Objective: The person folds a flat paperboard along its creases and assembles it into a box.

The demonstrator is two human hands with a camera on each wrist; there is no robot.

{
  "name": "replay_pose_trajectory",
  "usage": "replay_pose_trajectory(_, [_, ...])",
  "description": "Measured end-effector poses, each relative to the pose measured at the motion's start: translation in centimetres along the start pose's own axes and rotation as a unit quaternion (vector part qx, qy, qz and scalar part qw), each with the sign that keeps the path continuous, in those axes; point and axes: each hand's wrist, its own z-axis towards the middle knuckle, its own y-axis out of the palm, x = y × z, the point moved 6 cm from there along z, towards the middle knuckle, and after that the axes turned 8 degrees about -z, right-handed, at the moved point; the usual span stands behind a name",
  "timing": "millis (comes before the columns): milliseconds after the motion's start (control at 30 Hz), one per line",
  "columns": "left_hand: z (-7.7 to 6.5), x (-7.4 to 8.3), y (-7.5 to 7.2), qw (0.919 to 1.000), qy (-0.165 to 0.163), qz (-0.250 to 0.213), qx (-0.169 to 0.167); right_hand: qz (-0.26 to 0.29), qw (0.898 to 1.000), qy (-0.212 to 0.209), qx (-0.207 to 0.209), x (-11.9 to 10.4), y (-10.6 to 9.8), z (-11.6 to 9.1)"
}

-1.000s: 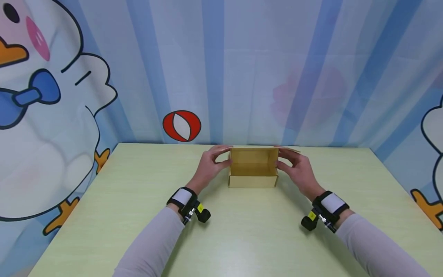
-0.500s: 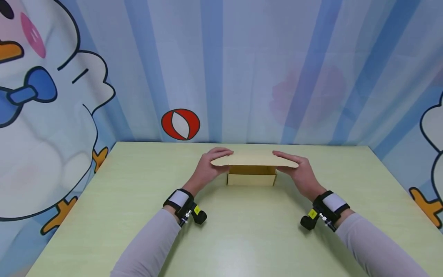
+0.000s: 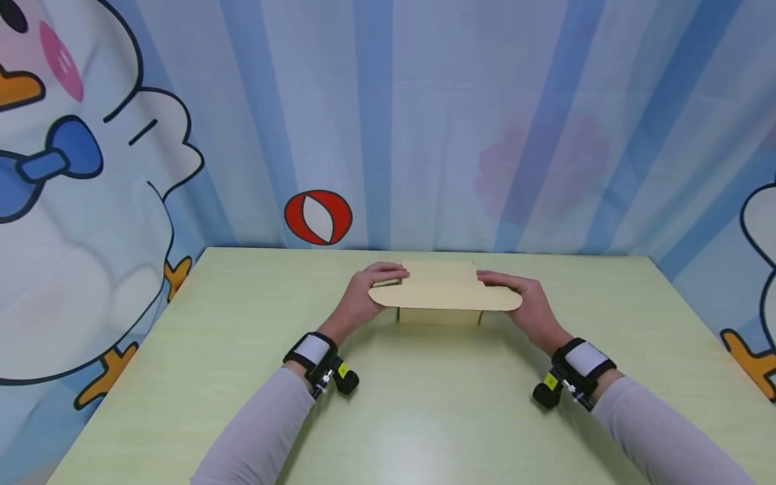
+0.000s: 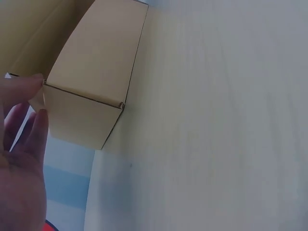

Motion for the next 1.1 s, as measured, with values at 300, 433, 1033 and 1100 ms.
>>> replay_pose_trajectory(300, [-0.1, 0.1, 0.0, 0.9990, -0.015, 0.003, -0.043, -0.043, 0.999, -0.025, -0.022, -0.5, -0.1, -0.2])
replay_pose_trajectory(433, [-0.3, 0.0, -0.1, 0.9965, -0.022, 0.030, -0.075, -0.100, 0.993, -0.053, -0.031, -0.8, -0.3, -0.1])
replay_pose_trajectory(1033, [-1.1, 0.0, 0.0, 0.9749, -0.021, 0.149, -0.164, -0.231, 0.960, -0.142, -0.066, -1.2, 0.0, -0.6])
replay_pose_trajectory(1100, [-1.2, 0.1, 0.1, 0.9688, -0.011, 0.174, -0.176, -0.232, 0.959, -0.147, -0.069, -1.3, 0.1, -0.6])
